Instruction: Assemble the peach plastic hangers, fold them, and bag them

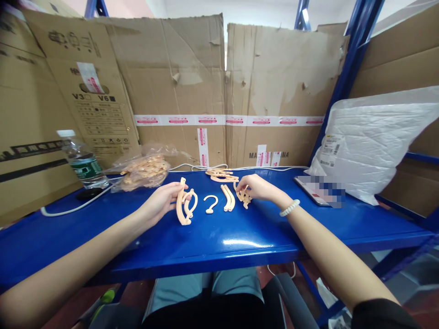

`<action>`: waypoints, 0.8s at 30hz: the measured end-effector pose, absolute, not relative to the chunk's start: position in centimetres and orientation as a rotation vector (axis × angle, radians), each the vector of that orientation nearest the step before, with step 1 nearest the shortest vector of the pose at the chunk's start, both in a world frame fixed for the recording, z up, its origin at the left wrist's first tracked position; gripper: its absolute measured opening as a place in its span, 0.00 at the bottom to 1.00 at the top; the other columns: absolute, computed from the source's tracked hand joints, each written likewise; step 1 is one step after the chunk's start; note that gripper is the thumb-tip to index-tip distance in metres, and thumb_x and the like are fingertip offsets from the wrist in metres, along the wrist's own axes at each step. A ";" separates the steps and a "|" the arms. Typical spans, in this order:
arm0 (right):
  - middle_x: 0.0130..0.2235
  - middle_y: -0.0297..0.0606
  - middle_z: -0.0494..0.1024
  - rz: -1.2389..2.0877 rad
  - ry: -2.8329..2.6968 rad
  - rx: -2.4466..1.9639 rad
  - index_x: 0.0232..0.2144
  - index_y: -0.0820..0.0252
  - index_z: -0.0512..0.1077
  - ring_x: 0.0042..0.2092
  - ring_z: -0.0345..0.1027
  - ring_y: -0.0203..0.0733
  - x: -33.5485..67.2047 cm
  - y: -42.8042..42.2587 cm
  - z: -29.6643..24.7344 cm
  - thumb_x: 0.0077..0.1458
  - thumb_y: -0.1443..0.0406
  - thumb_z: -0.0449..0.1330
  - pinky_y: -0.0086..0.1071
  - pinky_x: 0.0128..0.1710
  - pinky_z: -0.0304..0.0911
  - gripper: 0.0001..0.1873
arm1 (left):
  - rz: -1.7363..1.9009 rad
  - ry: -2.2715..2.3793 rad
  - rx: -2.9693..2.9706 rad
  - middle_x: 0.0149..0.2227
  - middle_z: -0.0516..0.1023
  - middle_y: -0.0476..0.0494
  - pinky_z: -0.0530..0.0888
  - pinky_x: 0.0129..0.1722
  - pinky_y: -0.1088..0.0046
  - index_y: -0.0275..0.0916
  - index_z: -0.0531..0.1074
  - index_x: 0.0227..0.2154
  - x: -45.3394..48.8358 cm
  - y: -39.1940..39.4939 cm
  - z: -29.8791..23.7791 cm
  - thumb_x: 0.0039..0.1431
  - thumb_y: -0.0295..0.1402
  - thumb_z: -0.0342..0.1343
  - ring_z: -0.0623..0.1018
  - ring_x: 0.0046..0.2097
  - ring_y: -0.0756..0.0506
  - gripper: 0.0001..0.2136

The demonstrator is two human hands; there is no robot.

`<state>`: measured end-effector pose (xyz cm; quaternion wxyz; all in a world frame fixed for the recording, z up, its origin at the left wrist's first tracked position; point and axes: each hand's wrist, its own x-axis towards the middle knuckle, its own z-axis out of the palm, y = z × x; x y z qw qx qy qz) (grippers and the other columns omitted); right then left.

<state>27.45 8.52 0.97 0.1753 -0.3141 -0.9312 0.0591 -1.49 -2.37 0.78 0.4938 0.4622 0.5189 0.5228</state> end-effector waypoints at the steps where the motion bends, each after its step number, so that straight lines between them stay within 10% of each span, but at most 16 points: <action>1: 0.37 0.39 0.80 0.151 -2.655 -0.907 0.33 0.61 0.79 0.39 0.73 0.42 27.4 8.3 1.0 0.42 0.80 0.52 0.33 0.40 0.67 0.22 | 1.282 1.250 1.103 0.29 0.80 0.41 0.73 0.32 0.72 0.36 0.70 0.35 -1.6 -2.3 0.8 0.55 0.35 0.55 0.79 0.33 0.46 0.08; 13: 0.49 0.43 0.75 -0.486 -2.661 -0.096 0.45 0.60 0.70 0.62 0.54 0.49 21.2 0.2 -0.2 0.64 0.60 0.51 0.51 0.62 0.45 0.13 | 1.250 1.099 1.191 0.33 0.80 0.40 0.76 0.32 0.69 0.37 0.65 0.33 -0.2 -3.3 0.6 0.57 0.33 0.56 0.80 0.35 0.43 0.07; 18: 0.35 0.39 0.76 -0.529 -2.635 -0.102 0.36 0.60 0.72 0.49 0.65 0.44 21.5 0.6 -0.7 0.66 0.61 0.49 0.47 0.58 0.48 0.14 | 1.330 1.151 1.278 0.43 0.77 0.35 0.77 0.30 0.65 0.39 0.61 0.43 0.0 -3.2 0.0 0.56 0.36 0.58 0.79 0.34 0.44 0.16; 24: 0.29 0.35 0.73 -0.505 -2.522 -0.235 0.38 0.60 0.74 0.32 0.62 0.37 21.7 0.6 -0.7 0.64 0.59 0.51 0.43 0.48 0.51 0.14 | 1.700 1.314 2.617 0.63 0.61 0.36 0.65 0.58 0.49 0.42 0.61 0.55 -0.6 -3.7 0.0 0.57 0.30 0.57 0.61 0.64 0.37 0.22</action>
